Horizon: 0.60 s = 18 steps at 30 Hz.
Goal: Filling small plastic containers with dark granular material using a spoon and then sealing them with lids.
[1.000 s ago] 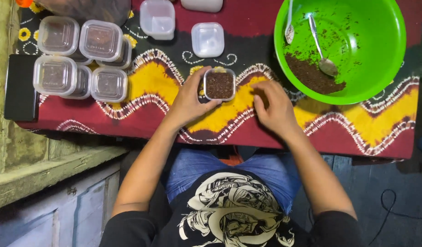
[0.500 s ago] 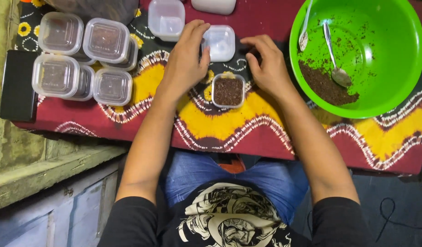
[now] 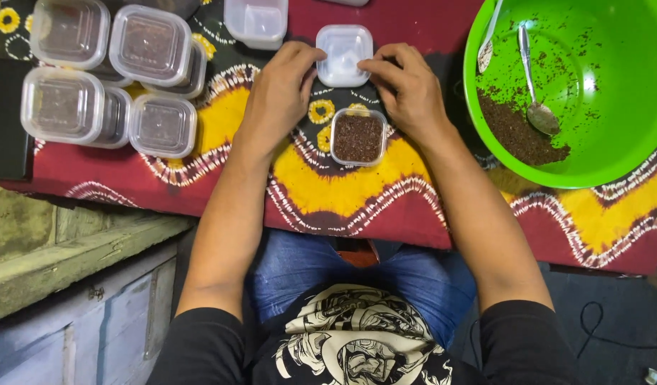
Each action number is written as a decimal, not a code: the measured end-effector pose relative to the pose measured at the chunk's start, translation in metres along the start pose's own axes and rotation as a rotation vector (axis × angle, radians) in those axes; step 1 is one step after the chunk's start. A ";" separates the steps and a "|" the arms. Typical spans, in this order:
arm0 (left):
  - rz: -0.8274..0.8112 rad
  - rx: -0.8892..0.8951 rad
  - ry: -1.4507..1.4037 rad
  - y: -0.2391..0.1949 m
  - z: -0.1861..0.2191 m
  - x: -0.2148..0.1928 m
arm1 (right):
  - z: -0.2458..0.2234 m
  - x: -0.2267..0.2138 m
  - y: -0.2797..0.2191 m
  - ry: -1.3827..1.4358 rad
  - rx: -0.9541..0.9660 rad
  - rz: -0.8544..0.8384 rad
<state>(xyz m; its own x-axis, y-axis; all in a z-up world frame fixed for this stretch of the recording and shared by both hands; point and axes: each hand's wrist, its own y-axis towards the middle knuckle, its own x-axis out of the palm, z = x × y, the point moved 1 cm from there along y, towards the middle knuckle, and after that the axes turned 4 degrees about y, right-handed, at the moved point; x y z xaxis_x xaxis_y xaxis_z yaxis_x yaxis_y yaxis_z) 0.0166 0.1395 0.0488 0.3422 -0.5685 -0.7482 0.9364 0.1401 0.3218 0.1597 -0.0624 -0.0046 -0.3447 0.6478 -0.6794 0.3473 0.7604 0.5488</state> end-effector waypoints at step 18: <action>0.004 0.082 0.030 0.002 -0.004 -0.003 | -0.006 -0.008 0.006 0.145 0.026 0.005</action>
<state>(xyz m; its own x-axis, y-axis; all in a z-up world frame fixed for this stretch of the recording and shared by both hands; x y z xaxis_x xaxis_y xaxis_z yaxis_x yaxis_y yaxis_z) 0.0177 0.1444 0.0494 0.3492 -0.5436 -0.7632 0.9258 0.0745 0.3706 0.1595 -0.0631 0.0065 -0.4647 0.6529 -0.5982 0.3711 0.7569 0.5379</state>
